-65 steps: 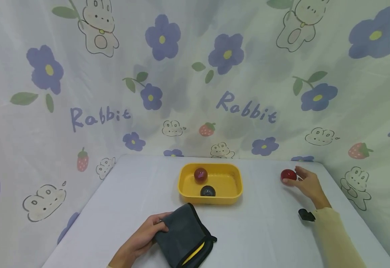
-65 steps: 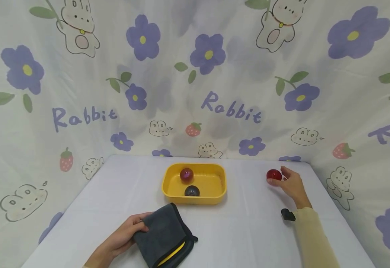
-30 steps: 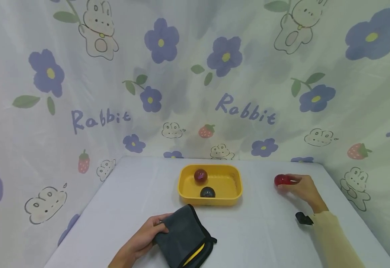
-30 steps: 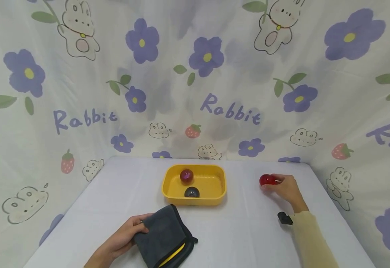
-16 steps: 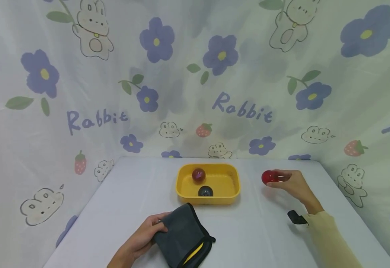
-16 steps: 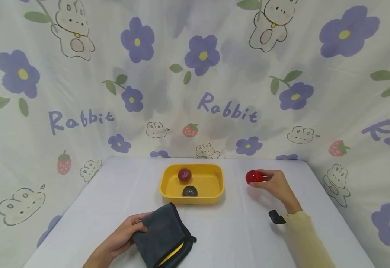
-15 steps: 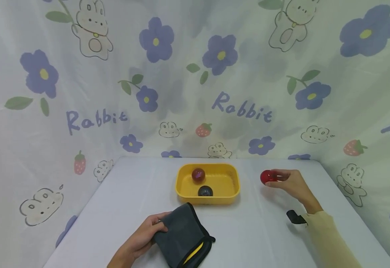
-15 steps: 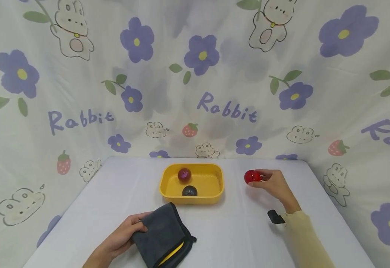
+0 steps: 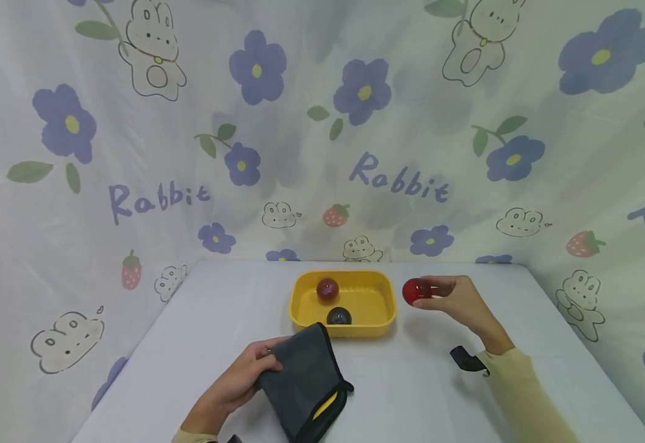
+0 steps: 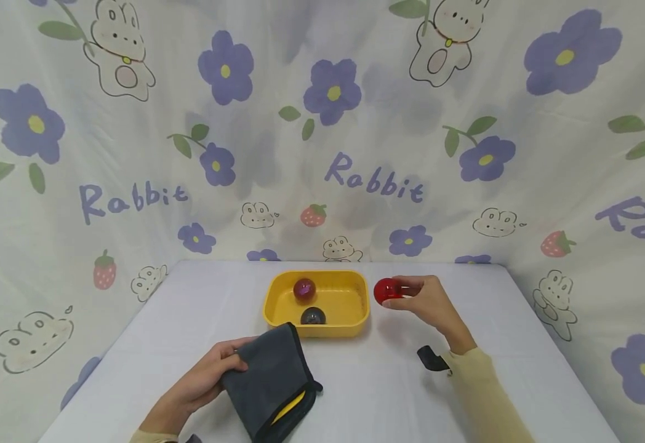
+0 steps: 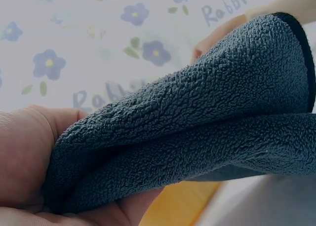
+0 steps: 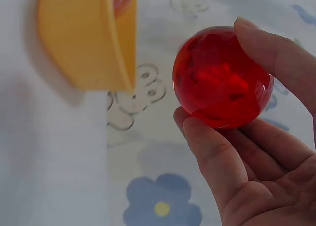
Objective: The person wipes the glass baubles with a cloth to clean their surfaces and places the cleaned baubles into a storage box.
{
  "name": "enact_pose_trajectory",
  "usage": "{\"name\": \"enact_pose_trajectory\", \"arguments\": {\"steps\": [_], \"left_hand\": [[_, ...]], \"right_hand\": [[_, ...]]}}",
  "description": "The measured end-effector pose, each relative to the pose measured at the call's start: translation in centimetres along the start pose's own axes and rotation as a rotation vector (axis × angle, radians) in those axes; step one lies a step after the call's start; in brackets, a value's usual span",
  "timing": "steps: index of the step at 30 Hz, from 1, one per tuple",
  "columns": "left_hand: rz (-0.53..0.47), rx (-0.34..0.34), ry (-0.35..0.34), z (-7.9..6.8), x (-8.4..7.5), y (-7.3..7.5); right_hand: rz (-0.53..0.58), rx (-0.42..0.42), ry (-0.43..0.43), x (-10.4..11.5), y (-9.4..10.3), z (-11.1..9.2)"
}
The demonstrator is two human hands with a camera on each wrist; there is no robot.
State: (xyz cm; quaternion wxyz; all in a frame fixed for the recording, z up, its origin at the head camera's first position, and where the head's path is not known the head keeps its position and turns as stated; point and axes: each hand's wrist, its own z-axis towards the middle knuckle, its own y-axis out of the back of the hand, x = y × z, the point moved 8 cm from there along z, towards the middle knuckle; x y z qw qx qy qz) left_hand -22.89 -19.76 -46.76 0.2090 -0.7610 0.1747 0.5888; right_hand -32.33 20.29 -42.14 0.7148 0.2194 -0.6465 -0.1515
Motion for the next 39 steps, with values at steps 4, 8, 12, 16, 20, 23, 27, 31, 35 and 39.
{"name": "enact_pose_trajectory", "arguments": {"steps": [4,8,12,16,20,23,27,31,35,39], "left_hand": [[0.021,0.029,-0.047,0.5,-1.6,-0.7],[0.029,0.044,-0.091,1.0,-3.6,-1.3],[0.040,0.053,-0.151,1.3,-5.5,-1.9],[0.059,0.029,-0.209,1.6,-7.3,-2.1],[0.076,-0.020,-0.251,2.2,-8.8,-2.3],[0.090,-0.064,-0.273,2.7,-9.7,-2.6],[0.136,-0.150,-0.305,3.1,-10.6,-2.8],[0.198,-0.232,-0.328,3.6,-11.2,-3.2],[0.240,-0.278,-0.350,3.9,-11.4,-3.9],[0.311,-0.307,-0.403,3.8,-11.5,-5.0]], "right_hand": [[0.028,0.014,0.041,2.0,-0.9,-0.1],[0.063,0.037,0.079,3.7,-1.9,-0.2],[0.096,0.057,0.103,5.3,-2.7,-0.4],[0.127,0.067,0.134,6.9,-3.5,-0.7],[0.152,0.089,0.156,8.1,-4.6,-1.1],[0.181,0.110,0.157,9.0,-5.6,-1.4],[0.212,0.135,0.196,10.3,-6.9,-1.7],[0.240,0.153,0.219,11.0,-8.0,-1.8],[0.258,0.150,0.220,11.1,-8.7,-1.9],[0.264,0.134,0.217,11.0,-9.0,-2.0]]}}
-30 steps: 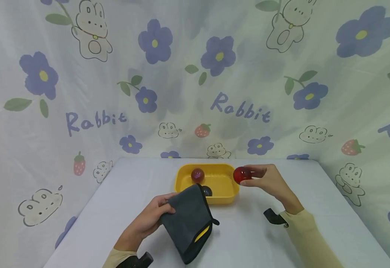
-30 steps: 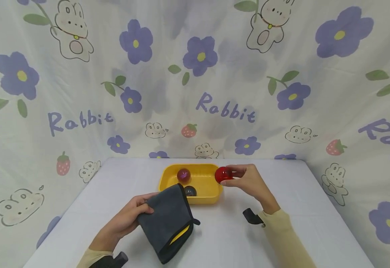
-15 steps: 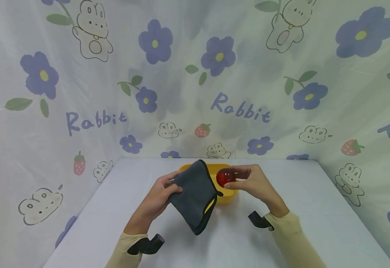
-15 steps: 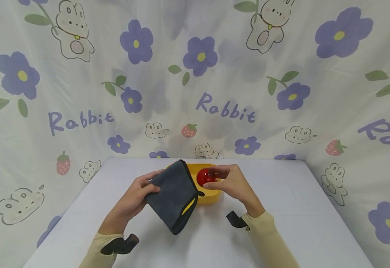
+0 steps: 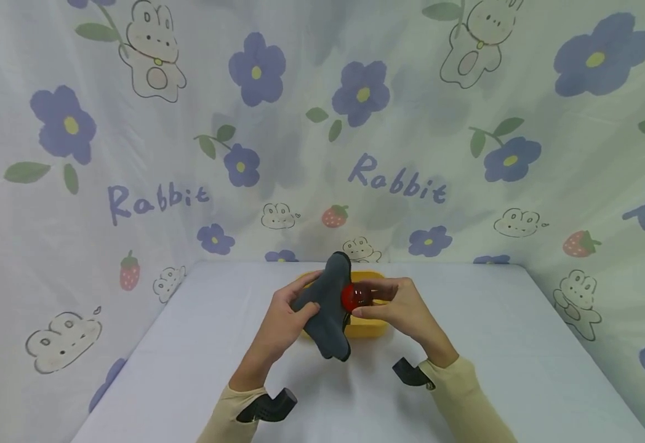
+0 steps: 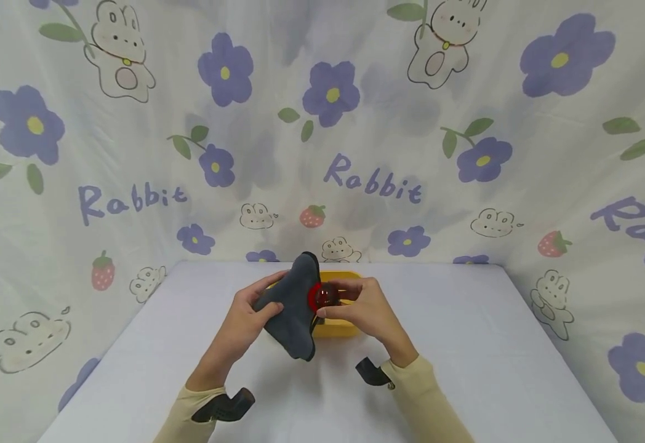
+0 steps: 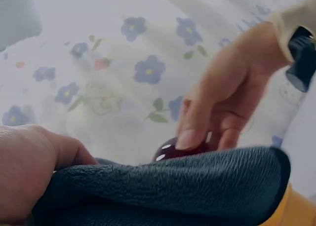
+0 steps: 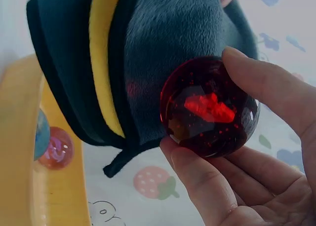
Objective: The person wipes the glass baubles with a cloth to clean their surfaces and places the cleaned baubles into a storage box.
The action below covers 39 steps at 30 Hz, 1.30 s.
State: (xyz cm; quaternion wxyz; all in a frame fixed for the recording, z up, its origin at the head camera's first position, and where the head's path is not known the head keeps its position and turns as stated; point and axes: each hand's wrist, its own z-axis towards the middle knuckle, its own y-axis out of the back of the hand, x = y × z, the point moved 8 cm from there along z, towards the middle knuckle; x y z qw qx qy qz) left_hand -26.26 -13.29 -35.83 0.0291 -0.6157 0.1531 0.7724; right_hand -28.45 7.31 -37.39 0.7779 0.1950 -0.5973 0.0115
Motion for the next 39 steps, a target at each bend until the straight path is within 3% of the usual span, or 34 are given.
{"name": "enact_pose_trajectory", "arguments": {"steps": [10,19,32,39], "left_hand": [[0.270,-0.023,-0.136,-1.4,-2.0,-2.2],[0.441,0.011,-0.225,-1.2,-2.2,-2.9],[0.512,0.049,-0.206,-0.9,-1.6,-2.5],[0.511,0.057,-0.185,-1.0,-1.4,-2.4]], "right_hand": [[0.004,-0.031,-0.017,-0.2,-0.3,-0.1],[0.007,-0.008,0.018,1.0,-1.3,-0.6],[0.006,0.006,0.128,1.9,-1.6,-0.7],[0.084,-0.031,0.160,2.0,-1.1,-0.8]]}}
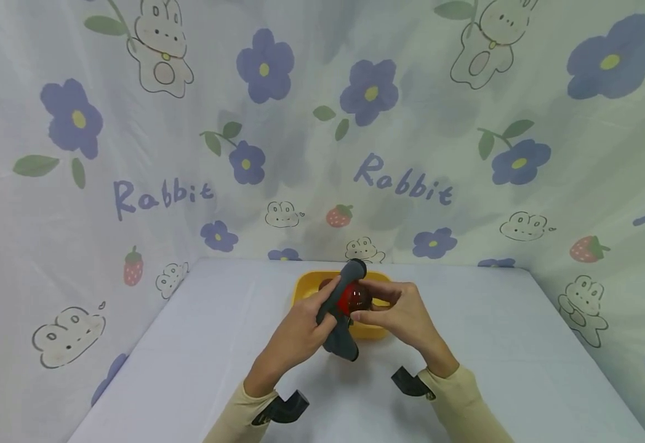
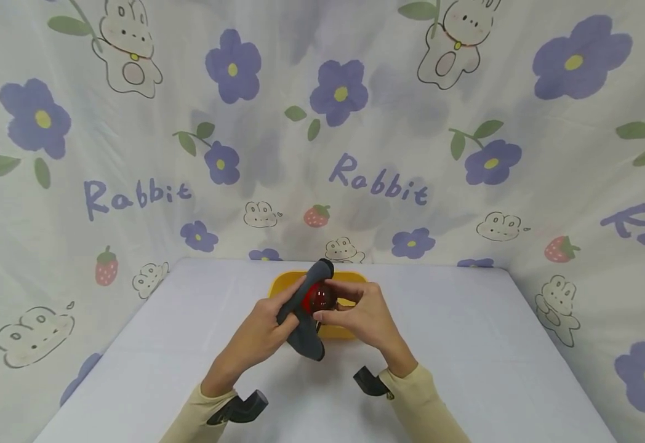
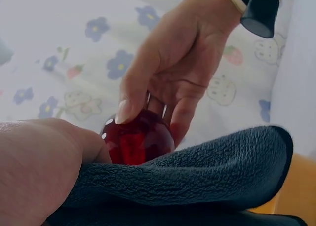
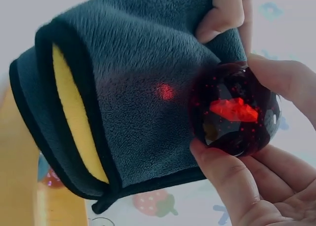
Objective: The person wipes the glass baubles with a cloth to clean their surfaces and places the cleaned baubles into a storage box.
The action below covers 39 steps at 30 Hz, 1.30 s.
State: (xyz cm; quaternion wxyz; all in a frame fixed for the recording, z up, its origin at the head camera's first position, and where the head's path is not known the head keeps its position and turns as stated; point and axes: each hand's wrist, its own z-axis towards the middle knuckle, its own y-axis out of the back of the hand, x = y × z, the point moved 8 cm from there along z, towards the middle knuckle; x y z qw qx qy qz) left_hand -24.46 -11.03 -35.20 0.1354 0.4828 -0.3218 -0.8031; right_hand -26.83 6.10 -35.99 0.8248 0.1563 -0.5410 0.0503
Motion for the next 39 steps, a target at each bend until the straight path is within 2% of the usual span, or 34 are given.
{"name": "enact_pose_trajectory", "arguments": {"steps": [8,19,32,39], "left_hand": [[-0.062,0.027,0.048,-0.1,0.5,0.0],[-0.118,0.024,0.064,-0.1,0.4,0.1],[-0.149,0.016,0.059,-0.3,-0.1,0.4],[-0.133,-0.009,0.041,-0.6,-0.4,0.4]], "right_hand": [[0.027,-0.031,0.010,-0.2,0.2,0.0],[-0.037,-0.084,0.049,0.1,0.8,0.1],[-0.093,-0.103,0.072,-0.4,1.2,0.3],[-0.157,-0.080,0.035,-1.1,1.2,0.4]]}}
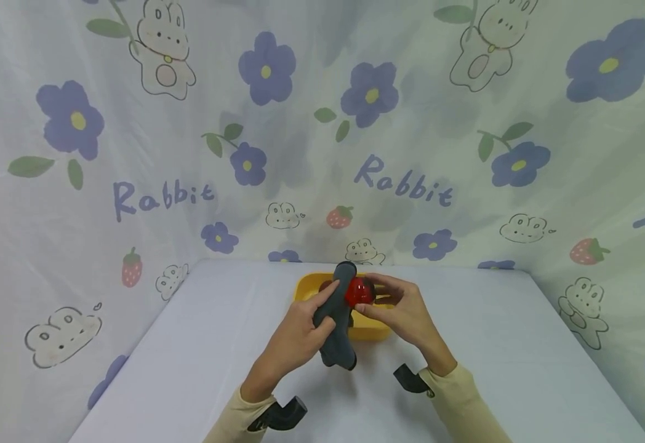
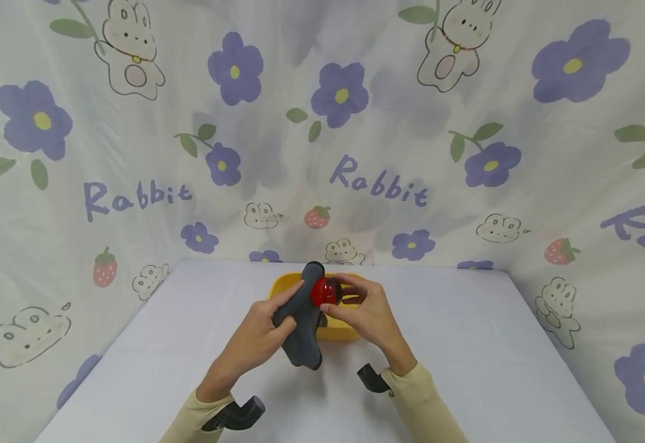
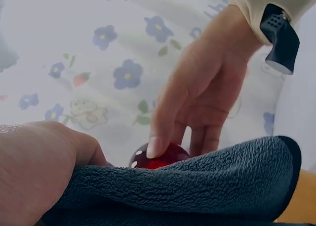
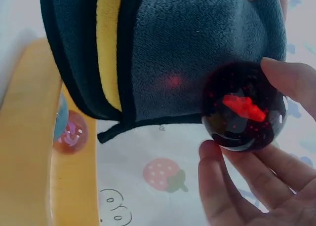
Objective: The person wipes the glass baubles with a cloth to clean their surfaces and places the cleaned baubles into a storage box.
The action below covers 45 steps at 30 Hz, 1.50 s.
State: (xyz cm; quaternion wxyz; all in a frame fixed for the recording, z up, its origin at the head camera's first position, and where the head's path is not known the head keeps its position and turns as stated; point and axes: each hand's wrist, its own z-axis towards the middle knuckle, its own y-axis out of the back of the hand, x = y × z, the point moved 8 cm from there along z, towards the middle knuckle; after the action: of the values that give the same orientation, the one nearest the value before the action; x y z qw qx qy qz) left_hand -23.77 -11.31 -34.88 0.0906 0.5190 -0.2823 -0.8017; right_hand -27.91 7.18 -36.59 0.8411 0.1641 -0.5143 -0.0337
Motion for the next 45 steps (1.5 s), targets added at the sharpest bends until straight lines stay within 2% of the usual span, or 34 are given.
{"name": "enact_pose_trajectory", "arguments": {"steps": [7,16,23,32,38,45], "left_hand": [[0.046,-0.027,-0.026,0.0,-0.3,0.0],[0.108,-0.044,-0.121,0.1,-0.6,0.1],[0.080,-0.025,-0.107,0.2,0.0,0.3],[0.039,0.001,-0.089,0.7,0.4,0.3],[0.017,-0.002,-0.079,0.8,0.6,0.2],[-0.011,0.013,-0.033,0.7,1.0,-0.1]], "right_hand": [[-0.022,0.049,-0.022,-0.5,-0.5,0.0],[-0.045,0.145,0.006,0.2,-1.7,-0.4],[-0.024,0.179,0.036,1.1,-2.4,-0.8],[0.017,0.140,0.099,2.0,-2.1,-1.0],[0.047,0.076,0.121,2.1,-1.7,-0.9],[0.085,-0.005,0.164,2.2,-1.1,-0.7]]}}
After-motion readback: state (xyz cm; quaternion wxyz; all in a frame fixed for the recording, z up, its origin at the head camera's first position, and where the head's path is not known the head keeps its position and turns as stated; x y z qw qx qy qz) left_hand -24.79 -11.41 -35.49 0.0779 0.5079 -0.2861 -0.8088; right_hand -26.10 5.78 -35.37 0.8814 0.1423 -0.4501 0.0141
